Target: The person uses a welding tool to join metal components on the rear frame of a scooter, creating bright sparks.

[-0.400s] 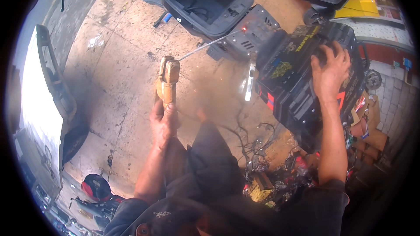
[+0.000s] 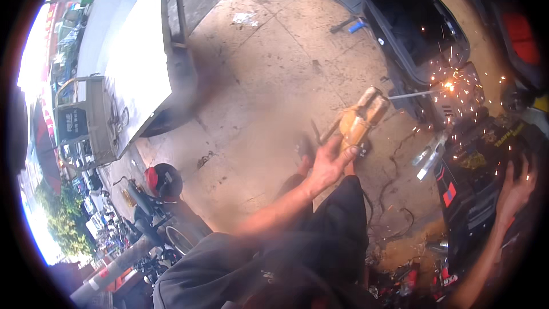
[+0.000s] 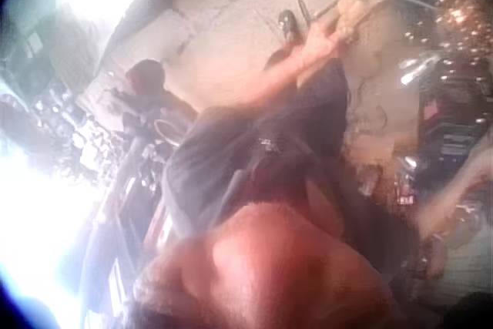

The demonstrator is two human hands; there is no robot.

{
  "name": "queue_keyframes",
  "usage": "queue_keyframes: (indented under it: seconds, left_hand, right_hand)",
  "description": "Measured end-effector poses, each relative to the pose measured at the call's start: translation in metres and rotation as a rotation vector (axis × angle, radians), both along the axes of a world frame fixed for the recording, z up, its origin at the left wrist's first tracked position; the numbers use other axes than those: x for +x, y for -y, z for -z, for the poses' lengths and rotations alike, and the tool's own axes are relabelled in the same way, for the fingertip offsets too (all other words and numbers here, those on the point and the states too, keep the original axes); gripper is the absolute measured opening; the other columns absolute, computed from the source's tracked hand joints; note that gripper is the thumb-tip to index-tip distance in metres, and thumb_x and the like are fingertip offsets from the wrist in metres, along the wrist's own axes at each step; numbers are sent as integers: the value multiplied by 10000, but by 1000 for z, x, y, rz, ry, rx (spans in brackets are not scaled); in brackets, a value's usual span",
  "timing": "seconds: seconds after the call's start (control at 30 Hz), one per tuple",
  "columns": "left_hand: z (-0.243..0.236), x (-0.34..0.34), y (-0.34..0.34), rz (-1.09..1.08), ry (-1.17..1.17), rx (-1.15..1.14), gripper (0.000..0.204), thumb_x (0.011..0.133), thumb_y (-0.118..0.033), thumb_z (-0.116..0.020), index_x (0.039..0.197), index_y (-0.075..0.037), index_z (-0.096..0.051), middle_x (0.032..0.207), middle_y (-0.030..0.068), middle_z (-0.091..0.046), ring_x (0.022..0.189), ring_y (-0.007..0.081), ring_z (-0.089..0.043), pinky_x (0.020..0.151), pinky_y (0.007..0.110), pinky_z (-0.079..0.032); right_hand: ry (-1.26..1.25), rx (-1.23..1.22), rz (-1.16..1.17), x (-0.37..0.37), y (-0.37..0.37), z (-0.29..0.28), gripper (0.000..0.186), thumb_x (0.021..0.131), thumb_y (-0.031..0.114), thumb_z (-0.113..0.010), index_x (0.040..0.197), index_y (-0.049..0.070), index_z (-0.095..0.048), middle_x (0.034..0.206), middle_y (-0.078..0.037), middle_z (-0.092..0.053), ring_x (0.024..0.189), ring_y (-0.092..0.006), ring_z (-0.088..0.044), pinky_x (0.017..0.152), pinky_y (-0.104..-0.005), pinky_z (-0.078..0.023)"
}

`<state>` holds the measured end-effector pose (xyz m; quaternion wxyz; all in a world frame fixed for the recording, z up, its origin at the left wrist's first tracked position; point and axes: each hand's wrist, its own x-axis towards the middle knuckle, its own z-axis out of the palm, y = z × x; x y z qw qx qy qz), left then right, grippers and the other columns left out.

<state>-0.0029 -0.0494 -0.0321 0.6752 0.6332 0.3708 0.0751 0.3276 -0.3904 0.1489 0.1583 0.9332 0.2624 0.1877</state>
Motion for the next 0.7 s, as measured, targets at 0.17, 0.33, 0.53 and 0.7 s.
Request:
queue_keyframes:
  seconds: [0.17, 0.33, 0.53, 0.7]
  left_hand:
    - [-17, 2, -2, -37, -34, 36, 428, 883, -349, -663, 1157, -28, -595, 842, 195, -666, 777, 298, -657, 727, 401, -498]
    - [-33, -16, -14, -94, 81, 13, 311, 889, -181, -693, 1104, 26, -605, 899, 99, -698, 804, 117, -621, 713, 283, -507]
    - [-13, -11, -10, -113, 51, -61, 309, 895, -217, -687, 1059, 31, -601, 885, 122, -693, 767, 139, -614, 687, 299, -499]
    - [-18, -3, -9, -54, 8, -9, 339, 907, -183, -636, 1192, -6, -586, 836, -11, -610, 708, 68, -516, 623, 244, -454]
  right_hand:
    - [67, -125, 16, 14, 6, 1, 373, 912, 289, -601, 1242, 116, -585, 1377, -104, -490, 1267, -318, -439, 1018, -420, -392]
    - [13, -49, 51, -20, -58, -2, 346, 856, 271, -656, 1172, 138, -612, 1363, -104, -493, 1258, -353, -427, 1017, -440, -384]
    - [4, -4, 98, -36, -77, -10, 358, 804, 246, -704, 1145, 171, -627, 1377, -95, -478, 1296, -371, -376, 1031, -502, -349]
    - [-12, 6, 113, -37, -78, -16, 355, 805, 253, -705, 1137, 148, -635, 1382, -101, -467, 1310, -367, -357, 1042, -506, -331]
